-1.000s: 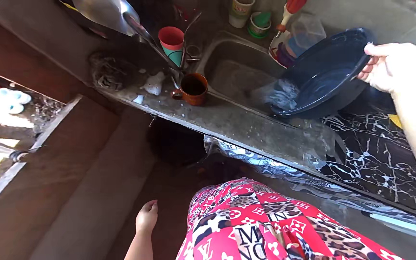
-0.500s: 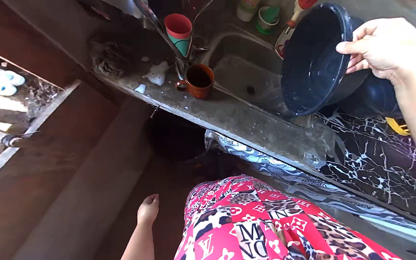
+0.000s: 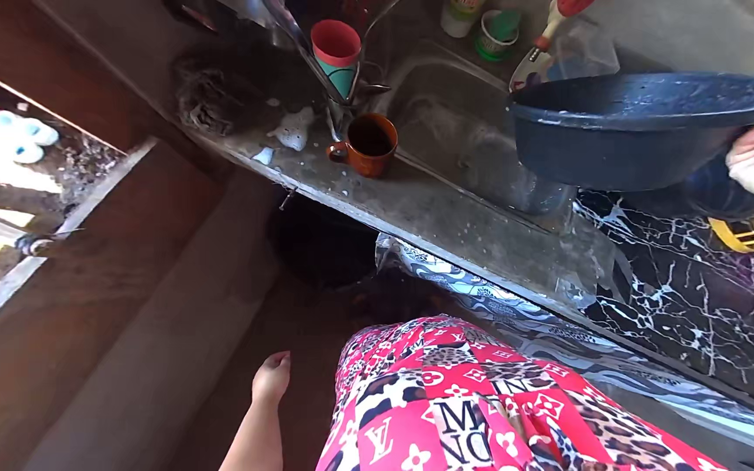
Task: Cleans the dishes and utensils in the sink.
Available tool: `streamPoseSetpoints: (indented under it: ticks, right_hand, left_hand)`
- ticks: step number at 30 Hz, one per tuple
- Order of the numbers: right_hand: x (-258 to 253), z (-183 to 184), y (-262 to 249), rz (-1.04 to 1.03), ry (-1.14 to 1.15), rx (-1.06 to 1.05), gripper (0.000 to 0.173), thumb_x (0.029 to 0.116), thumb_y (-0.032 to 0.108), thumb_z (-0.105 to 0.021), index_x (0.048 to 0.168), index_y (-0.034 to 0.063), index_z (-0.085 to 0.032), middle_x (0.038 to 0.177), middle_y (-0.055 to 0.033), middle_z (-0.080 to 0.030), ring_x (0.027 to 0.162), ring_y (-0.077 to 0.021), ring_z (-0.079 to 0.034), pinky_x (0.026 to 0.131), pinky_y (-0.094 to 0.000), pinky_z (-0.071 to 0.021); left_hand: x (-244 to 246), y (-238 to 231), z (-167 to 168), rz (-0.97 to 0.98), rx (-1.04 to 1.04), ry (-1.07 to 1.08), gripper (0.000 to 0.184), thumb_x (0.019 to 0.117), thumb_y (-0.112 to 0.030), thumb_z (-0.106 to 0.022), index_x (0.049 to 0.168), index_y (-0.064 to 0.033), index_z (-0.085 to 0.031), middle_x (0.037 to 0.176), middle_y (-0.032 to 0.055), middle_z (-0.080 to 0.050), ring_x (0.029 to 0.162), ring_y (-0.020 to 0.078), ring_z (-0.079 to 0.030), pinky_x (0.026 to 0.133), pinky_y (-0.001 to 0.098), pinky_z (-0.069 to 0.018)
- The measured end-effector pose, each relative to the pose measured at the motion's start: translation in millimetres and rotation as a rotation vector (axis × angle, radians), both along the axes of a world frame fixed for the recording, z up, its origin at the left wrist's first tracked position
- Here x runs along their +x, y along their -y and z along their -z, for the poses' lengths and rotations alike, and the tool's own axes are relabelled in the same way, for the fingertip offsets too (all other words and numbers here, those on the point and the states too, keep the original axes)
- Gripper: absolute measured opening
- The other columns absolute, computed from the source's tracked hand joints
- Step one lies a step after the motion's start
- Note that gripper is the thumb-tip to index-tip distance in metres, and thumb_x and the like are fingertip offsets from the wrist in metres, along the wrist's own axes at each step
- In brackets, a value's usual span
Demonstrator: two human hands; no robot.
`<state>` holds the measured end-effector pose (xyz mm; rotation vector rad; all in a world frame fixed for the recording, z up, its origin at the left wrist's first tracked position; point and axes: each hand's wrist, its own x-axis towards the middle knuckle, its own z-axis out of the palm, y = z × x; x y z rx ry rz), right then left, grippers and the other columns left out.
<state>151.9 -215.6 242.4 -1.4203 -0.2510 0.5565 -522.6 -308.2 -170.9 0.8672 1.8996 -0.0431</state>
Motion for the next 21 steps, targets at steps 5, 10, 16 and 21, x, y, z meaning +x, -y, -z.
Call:
streamPoseSetpoints:
  ticks: [5,10,16,21]
  right_hand:
    - [2,-2,8,0.017,-0.014,0.062,0.007,0.1023,0.023,-0.053,0.098,0.0172,-0.053,0.077,0.0025,-0.061,0.065,-0.0034,-0.064,0.062,-0.0156,-0.0555]
    - [13,1,14,0.031,-0.015,0.089,0.007,0.1026,0.022,-0.053,0.100,0.0156,-0.052,0.077,0.0018,-0.061,0.065,-0.0038,-0.064,0.063,-0.0155,-0.0560]
    - [14,0,16,0.048,-0.056,0.125,0.009,0.1033,0.023,-0.051,0.099,0.0146,-0.054,0.075,0.0013,-0.062,0.064,-0.0042,-0.065,0.063,-0.0153,-0.0560]
    - [8,0,14,0.060,-0.062,0.110,0.008,0.1034,0.022,-0.052,0.100,0.0148,-0.053,0.075,0.0013,-0.062,0.063,-0.0030,-0.065,0.061,-0.0138,-0.0555]
  left_hand:
    - [6,-18,-5,0.022,0.020,0.002,0.037,0.1086,-0.027,-0.049,0.135,-0.0045,-0.062,0.130,0.0231,-0.065,0.122,0.0384,-0.063,0.105,0.0591,-0.0458]
    - [15,-30,-10,0.042,0.047,0.022,0.038,0.1085,-0.027,-0.049,0.136,-0.0036,-0.061,0.132,0.0238,-0.064,0.123,0.0381,-0.062,0.106,0.0581,-0.0461]
    - [18,-26,-6,0.038,0.030,0.029,0.038,0.1087,-0.027,-0.049,0.135,-0.0034,-0.062,0.131,0.0230,-0.064,0.122,0.0373,-0.063,0.106,0.0576,-0.0461]
    - [13,-18,-3,0.025,0.007,0.000,0.037,0.1086,-0.028,-0.049,0.134,-0.0042,-0.063,0.131,0.0228,-0.065,0.122,0.0376,-0.063,0.105,0.0581,-0.0464]
